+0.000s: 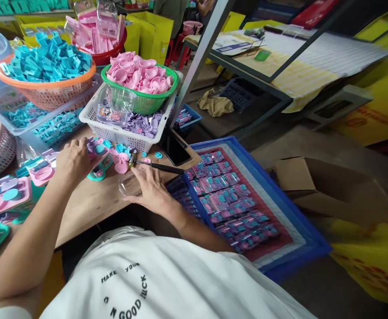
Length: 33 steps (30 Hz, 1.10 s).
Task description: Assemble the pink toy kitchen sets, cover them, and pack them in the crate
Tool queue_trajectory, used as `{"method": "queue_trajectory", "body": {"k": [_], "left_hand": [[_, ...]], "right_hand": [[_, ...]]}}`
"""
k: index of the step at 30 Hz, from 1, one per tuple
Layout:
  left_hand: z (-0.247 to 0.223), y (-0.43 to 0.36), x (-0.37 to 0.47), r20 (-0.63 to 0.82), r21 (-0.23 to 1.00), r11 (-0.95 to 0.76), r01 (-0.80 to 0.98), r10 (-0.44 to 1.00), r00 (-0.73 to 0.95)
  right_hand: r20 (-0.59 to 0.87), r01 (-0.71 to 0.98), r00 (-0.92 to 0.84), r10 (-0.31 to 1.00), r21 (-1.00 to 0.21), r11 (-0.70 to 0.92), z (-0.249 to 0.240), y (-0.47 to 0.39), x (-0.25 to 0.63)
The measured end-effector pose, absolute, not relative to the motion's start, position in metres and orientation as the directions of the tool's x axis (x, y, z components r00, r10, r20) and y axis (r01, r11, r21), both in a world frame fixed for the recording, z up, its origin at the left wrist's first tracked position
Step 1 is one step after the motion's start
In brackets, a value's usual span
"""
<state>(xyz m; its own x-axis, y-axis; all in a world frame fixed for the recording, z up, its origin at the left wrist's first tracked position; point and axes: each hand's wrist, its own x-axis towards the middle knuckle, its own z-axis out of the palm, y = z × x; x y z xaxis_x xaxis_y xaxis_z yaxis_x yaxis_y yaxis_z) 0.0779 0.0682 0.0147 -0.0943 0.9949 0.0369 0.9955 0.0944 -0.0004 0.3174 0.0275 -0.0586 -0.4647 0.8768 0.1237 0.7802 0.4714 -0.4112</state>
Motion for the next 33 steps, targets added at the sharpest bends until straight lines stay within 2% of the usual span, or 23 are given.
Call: {"method": "queue_trajectory", "body": {"k": [3,5,7,8,10,13,15,19,21,23,25,27,30,33], "left_hand": [[0.012,0.047,0.086,0.040,0.133,0.139,0.981,0.989,-0.146],[0.007,0.036,0.083,0.105,0.349,0.091,0.933,0.985,-0.135],[-0.003,0.031,0.075,0.202,0.628,-0.039,0.777,0.973,-0.115],[-0.009,0.030,0.070,0.235,0.730,-0.101,0.676,0.966,-0.110],[-0.023,0.031,0.061,0.241,0.824,-0.164,0.542,0.968,-0.073],[-0.044,0.034,0.052,0.183,0.813,-0.175,0.555,0.982,0.043],[-0.055,0.033,0.050,0.168,0.804,-0.189,0.564,0.982,0.090],[-0.073,0.024,0.054,0.222,0.789,-0.227,0.570,0.972,0.079],[-0.081,0.017,0.058,0.290,0.759,-0.259,0.598,0.956,0.046],[-0.088,0.008,0.061,0.363,0.721,-0.280,0.633,0.932,-0.002],[-0.091,-0.002,0.063,0.408,0.695,-0.272,0.665,0.912,-0.054],[-0.090,-0.012,0.063,0.414,0.686,-0.243,0.686,0.905,-0.094],[-0.085,-0.027,0.060,0.402,0.683,-0.205,0.701,0.907,-0.126],[-0.082,-0.040,0.055,0.384,0.685,-0.179,0.706,0.913,-0.141]], "right_hand": [[0.085,0.806,-0.441,0.893,-0.400,0.436,-0.067,0.026,0.312],[0.090,0.767,-0.502,0.860,-0.413,0.491,-0.068,0.033,0.319],[0.112,0.706,-0.575,0.810,-0.433,0.561,-0.069,0.040,0.329],[0.117,0.688,-0.591,0.798,-0.443,0.575,-0.070,0.042,0.333],[0.105,0.694,-0.570,0.815,-0.469,0.546,-0.073,0.045,0.337],[0.086,0.715,-0.487,0.869,-0.533,0.453,-0.081,0.047,0.335],[0.109,0.661,-0.471,0.875,-0.613,0.433,-0.087,0.049,0.335],[0.131,0.314,-0.546,0.828,-0.884,0.347,-0.096,0.058,0.346],[0.078,0.241,-0.542,0.837,-0.939,0.244,-0.097,0.061,0.350],[0.004,0.385,-0.470,0.883,-0.899,0.209,-0.092,0.060,0.347],[-0.024,0.605,-0.379,0.925,-0.763,0.228,-0.084,0.057,0.341],[-0.027,0.742,-0.365,0.931,-0.612,0.273,-0.074,0.055,0.334],[-0.041,0.790,-0.453,0.891,-0.481,0.379,-0.064,0.054,0.329],[0.019,0.714,-0.623,0.782,-0.396,0.578,-0.063,0.058,0.329]]}}
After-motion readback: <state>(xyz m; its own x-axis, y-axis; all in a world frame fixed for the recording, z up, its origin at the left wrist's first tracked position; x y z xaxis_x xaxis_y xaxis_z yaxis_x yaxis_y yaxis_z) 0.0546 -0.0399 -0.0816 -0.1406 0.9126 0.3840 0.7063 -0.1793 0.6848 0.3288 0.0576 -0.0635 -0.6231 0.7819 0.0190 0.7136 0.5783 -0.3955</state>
